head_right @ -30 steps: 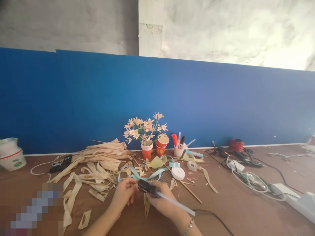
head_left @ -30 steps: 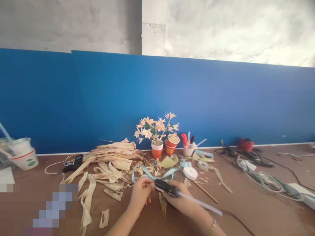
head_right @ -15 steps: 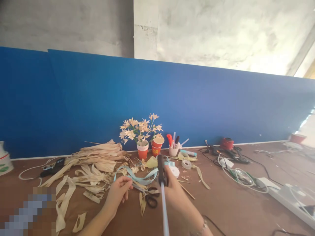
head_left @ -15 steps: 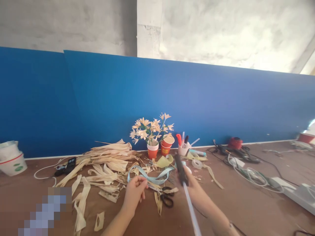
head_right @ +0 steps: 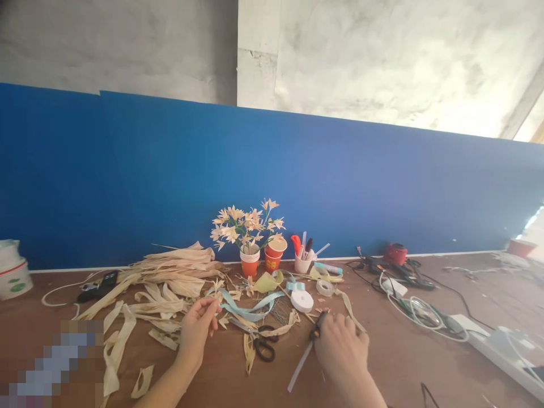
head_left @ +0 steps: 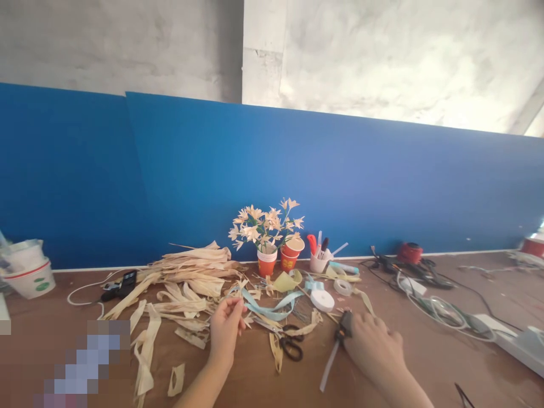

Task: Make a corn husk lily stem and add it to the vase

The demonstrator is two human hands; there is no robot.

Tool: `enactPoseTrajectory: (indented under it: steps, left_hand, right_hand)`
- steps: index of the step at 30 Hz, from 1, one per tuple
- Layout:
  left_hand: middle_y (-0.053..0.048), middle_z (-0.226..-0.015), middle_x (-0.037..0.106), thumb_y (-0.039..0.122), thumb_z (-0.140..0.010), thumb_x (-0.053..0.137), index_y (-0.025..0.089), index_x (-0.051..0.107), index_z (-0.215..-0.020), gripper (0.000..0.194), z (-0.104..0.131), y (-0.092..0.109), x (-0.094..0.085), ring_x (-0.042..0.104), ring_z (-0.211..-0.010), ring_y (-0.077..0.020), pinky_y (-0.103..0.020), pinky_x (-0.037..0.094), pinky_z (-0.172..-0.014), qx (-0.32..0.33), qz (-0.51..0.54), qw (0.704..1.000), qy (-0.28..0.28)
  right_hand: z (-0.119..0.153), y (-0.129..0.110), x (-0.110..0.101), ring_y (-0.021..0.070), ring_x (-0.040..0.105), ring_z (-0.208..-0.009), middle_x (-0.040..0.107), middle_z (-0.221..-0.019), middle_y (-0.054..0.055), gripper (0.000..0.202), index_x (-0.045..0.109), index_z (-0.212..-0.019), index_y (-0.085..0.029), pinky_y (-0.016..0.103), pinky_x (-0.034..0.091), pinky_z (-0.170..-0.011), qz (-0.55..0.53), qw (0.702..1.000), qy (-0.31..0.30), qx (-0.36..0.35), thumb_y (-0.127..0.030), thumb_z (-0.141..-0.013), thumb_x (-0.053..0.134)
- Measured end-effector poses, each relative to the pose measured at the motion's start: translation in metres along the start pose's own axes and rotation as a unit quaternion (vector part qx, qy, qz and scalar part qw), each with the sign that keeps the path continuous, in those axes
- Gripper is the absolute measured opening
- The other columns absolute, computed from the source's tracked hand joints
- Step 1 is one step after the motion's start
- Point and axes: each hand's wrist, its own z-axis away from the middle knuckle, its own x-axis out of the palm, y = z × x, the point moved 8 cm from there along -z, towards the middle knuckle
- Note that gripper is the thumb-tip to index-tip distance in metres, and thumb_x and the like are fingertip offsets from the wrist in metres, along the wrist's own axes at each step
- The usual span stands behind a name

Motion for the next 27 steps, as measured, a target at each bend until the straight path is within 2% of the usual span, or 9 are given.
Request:
enactPoseTrajectory:
  steps: [1, 3, 6, 10, 13, 16, 19, 23, 27]
  left_hand:
    - [0.0, -0.062, 0.062, 0.052, -0.057, 0.071, 0.014, 0.058, -0.075, 0.044, 0.0, 0.0, -0.001, 0.043, -0.038, -0.0054, -0.017, 0.029, -0.035, 0.0, 0.003, 1.0, 0.001]
    - [0.0, -0.062, 0.062, 0.052, -0.058, 0.07, 0.014, 0.059, -0.076, 0.043, -0.001, 0.001, -0.002, 0.043, -0.039, -0.005, -0.016, 0.029, -0.035, 0.003, 0.004, 1.0, 0.002]
    - [0.0, -0.062, 0.061, 0.052, -0.061, 0.068, 0.014, 0.059, -0.075, 0.042, -0.002, 0.001, -0.003, 0.042, -0.039, -0.0047, -0.016, 0.028, -0.035, 0.007, -0.001, 1.0, 0.005]
    - [0.0, -0.063, 0.061, 0.053, -0.062, 0.067, 0.014, 0.059, -0.076, 0.042, -0.004, 0.0, -0.006, 0.037, -0.037, -0.0035, -0.016, 0.023, -0.034, 0.003, -0.004, 1.0, 0.022]
    - [-0.001, -0.063, 0.062, 0.051, -0.062, 0.067, 0.013, 0.06, -0.076, 0.042, -0.005, 0.003, -0.01, 0.035, -0.037, -0.0028, -0.016, 0.026, -0.037, 0.02, -0.003, 0.999, 0.043]
    - [-0.001, -0.062, 0.062, 0.05, -0.062, 0.068, 0.013, 0.06, -0.077, 0.041, -0.008, 0.001, -0.014, 0.033, -0.037, -0.0027, -0.016, 0.025, -0.036, 0.025, 0.002, 0.998, 0.054]
    - [0.0, -0.06, 0.062, 0.05, -0.062, 0.068, 0.014, 0.06, -0.077, 0.04, -0.009, -0.002, -0.015, 0.033, -0.036, -0.0035, -0.017, 0.024, -0.036, 0.023, 0.0, 0.998, 0.053]
    - [-0.002, -0.063, 0.063, 0.047, -0.063, 0.068, 0.014, 0.062, -0.076, 0.036, -0.01, 0.0, -0.018, 0.046, -0.043, -0.0085, -0.019, 0.031, -0.04, 0.042, -0.015, 0.997, 0.062]
    - [-0.003, -0.065, 0.064, 0.045, -0.065, 0.067, 0.014, 0.062, -0.075, 0.032, -0.009, 0.003, -0.022, 0.057, -0.057, -0.0153, -0.022, 0.04, -0.05, 0.064, -0.028, 0.994, 0.08]
  right_hand:
    - [-0.003, -0.019, -0.007, 0.0319, 0.059, -0.093, 0.065, -0.091, 0.015, 0.02, 0.064, -0.082, -0.017, 0.039, 0.04, -0.072, -0.028, 0.999, 0.005, -0.038, -0.013, -0.074, 0.047]
    - [-0.009, -0.061, -0.008, 0.0246, 0.062, -0.078, 0.067, -0.081, 0.01, 0.024, 0.066, -0.078, -0.019, 0.032, 0.04, -0.066, -0.122, 0.985, -0.024, -0.118, -0.012, -0.075, 0.044]
    - [-0.019, -0.116, -0.003, 0.0186, 0.061, -0.076, 0.067, -0.082, 0.007, 0.027, 0.068, -0.079, -0.018, 0.025, 0.04, -0.068, -0.235, 0.95, -0.028, -0.204, -0.007, -0.071, 0.045]
    - [-0.031, -0.155, 0.011, 0.0202, 0.06, -0.09, 0.067, -0.092, 0.01, 0.028, 0.069, -0.087, -0.015, 0.025, 0.039, -0.075, -0.263, 0.937, -0.018, -0.228, -0.007, -0.074, 0.046]
    - [-0.03, -0.174, 0.017, 0.0201, 0.06, -0.084, 0.067, -0.086, 0.008, 0.015, 0.07, -0.076, -0.016, 0.024, 0.04, -0.071, -0.279, 0.927, -0.026, -0.248, -0.015, -0.073, 0.055]
    - [-0.026, -0.183, 0.017, 0.0215, 0.059, -0.082, 0.066, -0.082, 0.01, 0.01, 0.066, -0.064, -0.014, 0.025, 0.039, -0.07, -0.29, 0.922, -0.021, -0.254, -0.011, -0.067, 0.058]
    - [-0.029, -0.178, 0.014, 0.0187, 0.06, -0.075, 0.066, -0.075, 0.007, 0.014, 0.065, -0.067, -0.014, 0.024, 0.04, -0.066, -0.314, 0.919, -0.011, -0.237, -0.008, -0.069, 0.052]
    - [-0.048, -0.149, 0.004, 0.0154, 0.059, -0.065, 0.065, -0.069, 0.002, 0.018, 0.062, -0.072, -0.017, 0.022, 0.039, -0.058, -0.344, 0.919, 0.014, -0.193, -0.018, -0.08, 0.046]
    - [-0.057, -0.125, -0.011, 0.0225, 0.057, -0.08, 0.063, -0.08, 0.009, 0.013, 0.061, -0.078, -0.015, 0.03, 0.038, -0.071, -0.32, 0.934, 0.079, -0.141, -0.01, -0.074, 0.049]
